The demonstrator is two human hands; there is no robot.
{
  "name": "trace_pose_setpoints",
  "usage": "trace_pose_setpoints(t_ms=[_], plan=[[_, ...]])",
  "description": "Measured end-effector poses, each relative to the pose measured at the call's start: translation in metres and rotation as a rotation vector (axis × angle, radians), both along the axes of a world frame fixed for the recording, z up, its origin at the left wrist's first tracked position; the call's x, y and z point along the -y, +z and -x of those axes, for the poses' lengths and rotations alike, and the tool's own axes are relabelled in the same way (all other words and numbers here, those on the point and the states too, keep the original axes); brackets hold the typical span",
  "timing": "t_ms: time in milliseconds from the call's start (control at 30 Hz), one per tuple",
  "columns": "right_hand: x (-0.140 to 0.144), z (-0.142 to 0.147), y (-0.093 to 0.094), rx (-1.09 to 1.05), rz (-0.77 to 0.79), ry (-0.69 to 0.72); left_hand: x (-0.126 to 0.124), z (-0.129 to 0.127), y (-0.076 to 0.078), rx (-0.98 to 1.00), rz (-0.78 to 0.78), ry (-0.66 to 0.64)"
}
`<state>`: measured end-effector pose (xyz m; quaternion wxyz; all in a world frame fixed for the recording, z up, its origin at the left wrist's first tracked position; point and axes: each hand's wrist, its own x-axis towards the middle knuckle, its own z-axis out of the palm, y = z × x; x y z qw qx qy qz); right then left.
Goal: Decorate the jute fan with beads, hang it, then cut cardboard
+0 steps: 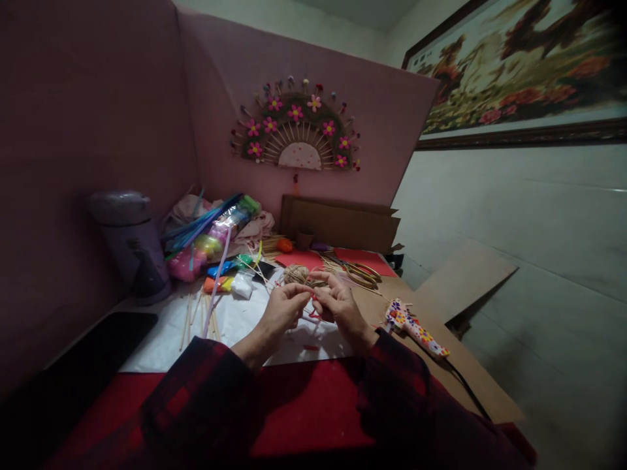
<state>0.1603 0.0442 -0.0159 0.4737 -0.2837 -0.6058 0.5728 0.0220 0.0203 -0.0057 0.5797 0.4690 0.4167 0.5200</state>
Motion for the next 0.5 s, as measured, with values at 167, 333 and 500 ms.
trace_pose_setpoints(t_ms=[167,333,500], plan=[[-0.0015,-0.0001,-0.0018,0.009,0.006,0.006,0.0,-0.0017,0.0,0.026,-0.026,-0.013],[-0.0028,0.0001,-0.0024,-0.007,0.049,-0.03,-0.0049,-0.0029,-0.0041,0.08,-0.023,0.027],[-0.0054,0.0015,-0.0045,0.1,-0.09,-0.137,-0.0056,-0.0015,-0.0033,0.124,-0.023,0.013]])
